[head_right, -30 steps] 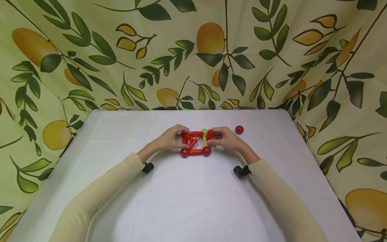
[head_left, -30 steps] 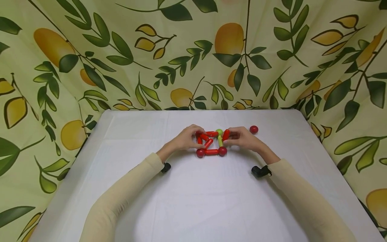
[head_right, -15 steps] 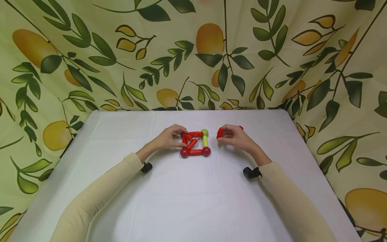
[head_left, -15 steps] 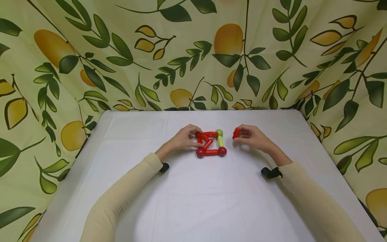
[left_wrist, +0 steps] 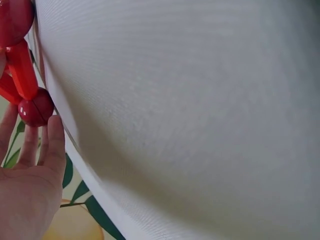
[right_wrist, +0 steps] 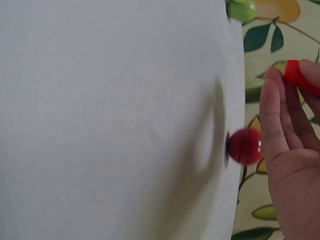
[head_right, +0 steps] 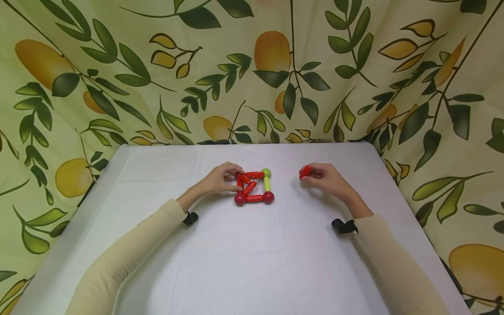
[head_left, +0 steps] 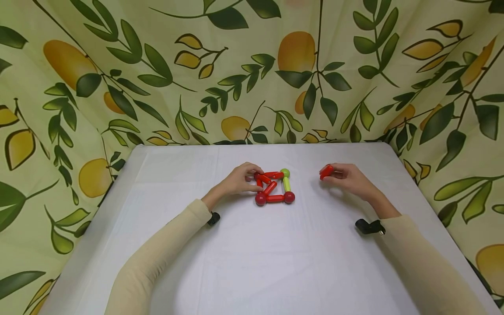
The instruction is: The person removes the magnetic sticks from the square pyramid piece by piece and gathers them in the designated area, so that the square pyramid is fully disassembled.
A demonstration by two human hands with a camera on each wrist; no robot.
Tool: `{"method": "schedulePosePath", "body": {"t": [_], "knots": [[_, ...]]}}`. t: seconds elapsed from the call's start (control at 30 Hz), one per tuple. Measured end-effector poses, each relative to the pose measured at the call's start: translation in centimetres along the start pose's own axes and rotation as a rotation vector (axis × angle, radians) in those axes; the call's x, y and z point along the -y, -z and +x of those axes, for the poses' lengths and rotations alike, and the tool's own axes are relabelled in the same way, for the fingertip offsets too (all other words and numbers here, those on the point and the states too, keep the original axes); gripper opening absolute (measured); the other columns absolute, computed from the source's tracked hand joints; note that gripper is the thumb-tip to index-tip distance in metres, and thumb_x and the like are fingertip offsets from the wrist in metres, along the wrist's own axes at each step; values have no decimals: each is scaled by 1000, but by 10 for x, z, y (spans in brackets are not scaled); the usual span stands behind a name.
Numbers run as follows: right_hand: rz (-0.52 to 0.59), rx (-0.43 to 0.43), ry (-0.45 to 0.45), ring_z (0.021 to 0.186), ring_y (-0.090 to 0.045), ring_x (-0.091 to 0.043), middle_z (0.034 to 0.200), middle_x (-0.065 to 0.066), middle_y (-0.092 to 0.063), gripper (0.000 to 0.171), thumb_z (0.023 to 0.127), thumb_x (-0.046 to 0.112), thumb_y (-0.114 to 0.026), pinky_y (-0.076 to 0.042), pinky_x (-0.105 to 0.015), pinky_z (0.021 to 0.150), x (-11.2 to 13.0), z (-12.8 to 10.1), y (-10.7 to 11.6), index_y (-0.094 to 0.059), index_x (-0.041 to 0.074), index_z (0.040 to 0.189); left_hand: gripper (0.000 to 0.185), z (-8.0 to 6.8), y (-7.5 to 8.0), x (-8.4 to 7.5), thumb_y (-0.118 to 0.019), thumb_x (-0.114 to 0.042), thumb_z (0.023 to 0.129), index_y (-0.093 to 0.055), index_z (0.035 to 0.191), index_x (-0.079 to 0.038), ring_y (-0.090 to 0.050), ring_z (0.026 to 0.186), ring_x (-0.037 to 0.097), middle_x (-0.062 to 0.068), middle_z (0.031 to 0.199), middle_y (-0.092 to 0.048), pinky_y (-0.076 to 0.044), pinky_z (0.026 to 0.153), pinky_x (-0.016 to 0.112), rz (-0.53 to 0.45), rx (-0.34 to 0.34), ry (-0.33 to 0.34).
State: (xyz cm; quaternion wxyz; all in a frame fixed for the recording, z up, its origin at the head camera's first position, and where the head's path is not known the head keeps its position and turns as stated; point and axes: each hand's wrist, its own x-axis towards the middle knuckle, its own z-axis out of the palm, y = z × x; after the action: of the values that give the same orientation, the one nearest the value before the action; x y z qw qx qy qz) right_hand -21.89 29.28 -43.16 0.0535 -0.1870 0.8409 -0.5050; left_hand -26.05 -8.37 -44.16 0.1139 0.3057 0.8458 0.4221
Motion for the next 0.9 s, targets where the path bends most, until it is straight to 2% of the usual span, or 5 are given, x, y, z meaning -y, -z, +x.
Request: {"method": "schedulePosePath", "body": {"t": [0.17,0.33,0.5,0.73,0.9], "knots": [[-22,-86,-41,95,-61,-25,109,-13,-62,28,84,15,-71,-46,-18,81,-11,-10,19,-63,4,109,48,0,0,0,-82,-18,72,-60,114,-9,-52,107,19,3,115,-51,-46,87,31,3,3,-1],[-44,-136,-85,90,-63,-26,106,-12,-60,32,83,15,-73,-47,-18,77,-19,-20,36,-60,5,110,48,1,0,0,-82,-19,72,-60,114,-10,-52,107,18,3,115,-51,-46,87,30,12,8,5],[-166,-165,-104,89,-60,-20,104,-12,-62,33,80,15,-75,-46,-16,74,-30,-26,51,-62,6,110,48,1,1,0,-82,-19,72,-60,114,-11,-52,107,18,2,116,-51,-46,87,28,18,12,14],[-254,-124,-129,90,-58,-15,106,-10,-61,31,82,19,-74,-45,-16,74,-45,-31,68,-64,7,110,47,2,1,0,-82,-18,73,-60,114,-11,-51,107,17,2,114,-51,-46,87,27,18,14,18],[-293,-116,-127,85,-58,-15,101,-13,-62,33,79,20,-77,-45,-15,71,-52,-32,76,-65,4,106,47,1,1,0,-82,-18,73,-60,114,-10,-52,107,17,2,115,-50,-46,87,27,12,15,19]]}}
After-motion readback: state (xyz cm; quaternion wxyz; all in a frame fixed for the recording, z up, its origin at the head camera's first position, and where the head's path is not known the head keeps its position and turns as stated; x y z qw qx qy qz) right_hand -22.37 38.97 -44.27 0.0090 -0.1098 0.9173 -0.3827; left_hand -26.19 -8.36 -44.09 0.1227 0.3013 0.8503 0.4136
